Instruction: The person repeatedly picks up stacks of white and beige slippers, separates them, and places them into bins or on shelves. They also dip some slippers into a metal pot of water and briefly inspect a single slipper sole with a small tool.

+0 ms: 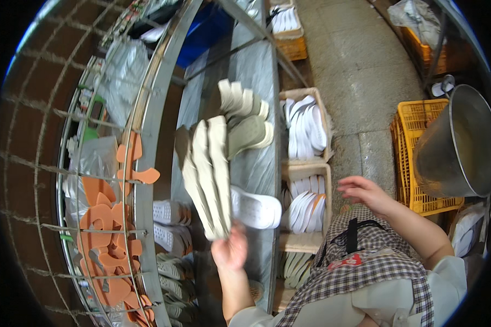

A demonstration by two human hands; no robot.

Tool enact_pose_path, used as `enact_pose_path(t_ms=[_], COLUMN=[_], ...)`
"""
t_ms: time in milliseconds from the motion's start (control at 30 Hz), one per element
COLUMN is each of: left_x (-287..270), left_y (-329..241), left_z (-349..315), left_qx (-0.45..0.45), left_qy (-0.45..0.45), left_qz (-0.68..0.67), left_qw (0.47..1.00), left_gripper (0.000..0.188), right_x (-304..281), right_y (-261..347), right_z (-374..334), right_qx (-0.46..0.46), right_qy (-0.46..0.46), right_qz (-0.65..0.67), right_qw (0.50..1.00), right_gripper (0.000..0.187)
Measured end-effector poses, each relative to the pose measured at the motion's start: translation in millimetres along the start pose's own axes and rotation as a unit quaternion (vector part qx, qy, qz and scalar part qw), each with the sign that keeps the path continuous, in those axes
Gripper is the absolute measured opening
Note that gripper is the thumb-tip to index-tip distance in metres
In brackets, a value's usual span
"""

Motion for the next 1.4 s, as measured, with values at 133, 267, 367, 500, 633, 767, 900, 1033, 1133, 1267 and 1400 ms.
enact_pose_path(t_ms=[133, 267, 367, 500, 633, 767, 900, 1033, 1133, 1267, 1400], left_x=[16, 15, 10, 5, 4, 2, 2, 6, 5, -3, -14], left_y=[71, 108, 127, 142, 154, 162, 166, 169, 169, 160, 134], left_z=[-20, -29, -29, -23, -19, -19, -17, -16, -16, -4, 32], left_qx=[-0.053, -0.1, -0.121, -0.096, -0.112, -0.106, -0.101, -0.102, -0.1, -0.079, -0.058], left_qy=[0.003, 0.063, 0.103, 0.123, 0.128, 0.137, 0.118, 0.114, 0.12, 0.104, -0.042], left_qz=[0.069, 0.159, 0.229, 0.284, 0.195, 0.24, 0.274, 0.303, 0.331, 0.38, 0.316], left_qw=[0.996, 0.98, 0.96, 0.946, 0.966, 0.955, 0.949, 0.941, 0.931, 0.916, 0.946], left_gripper=[0.036, 0.044, 0.05, 0.057, 0.062, 0.065, 0.067, 0.068, 0.067, 0.064, 0.056], right_x=[40, 57, 56, 51, 44, 39, 36, 37, 35, 37, 46], right_y=[55, 88, 100, 111, 115, 116, 118, 118, 117, 109, 94], right_z=[-9, -31, -48, -66, -75, -86, -93, -95, -97, -95, -93], right_qx=[-0.125, -0.177, -0.17, -0.19, -0.217, -0.228, -0.236, -0.241, -0.265, -0.276, -0.228], right_qy=[0.132, 0.166, 0.174, 0.197, 0.169, 0.175, 0.183, 0.189, 0.186, 0.195, 0.304], right_qz=[0.045, 0.058, 0.129, 0.172, 0.158, 0.17, 0.169, 0.155, 0.129, 0.108, 0.198], right_qw=[0.982, 0.968, 0.961, 0.946, 0.948, 0.943, 0.939, 0.939, 0.937, 0.935, 0.904], right_gripper=[0.049, 0.075, 0.09, 0.097, 0.096, 0.095, 0.099, 0.104, 0.106, 0.107, 0.116])
Point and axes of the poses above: each hand's wrist, its own z-axis towards the middle knuckle, its own x-axis out of the palm, y = z × x, the point moved 8 cm from there along z, towards the middle knuckle, and after that the axes turned 6 degrees about -y, right-handed, at the moved point
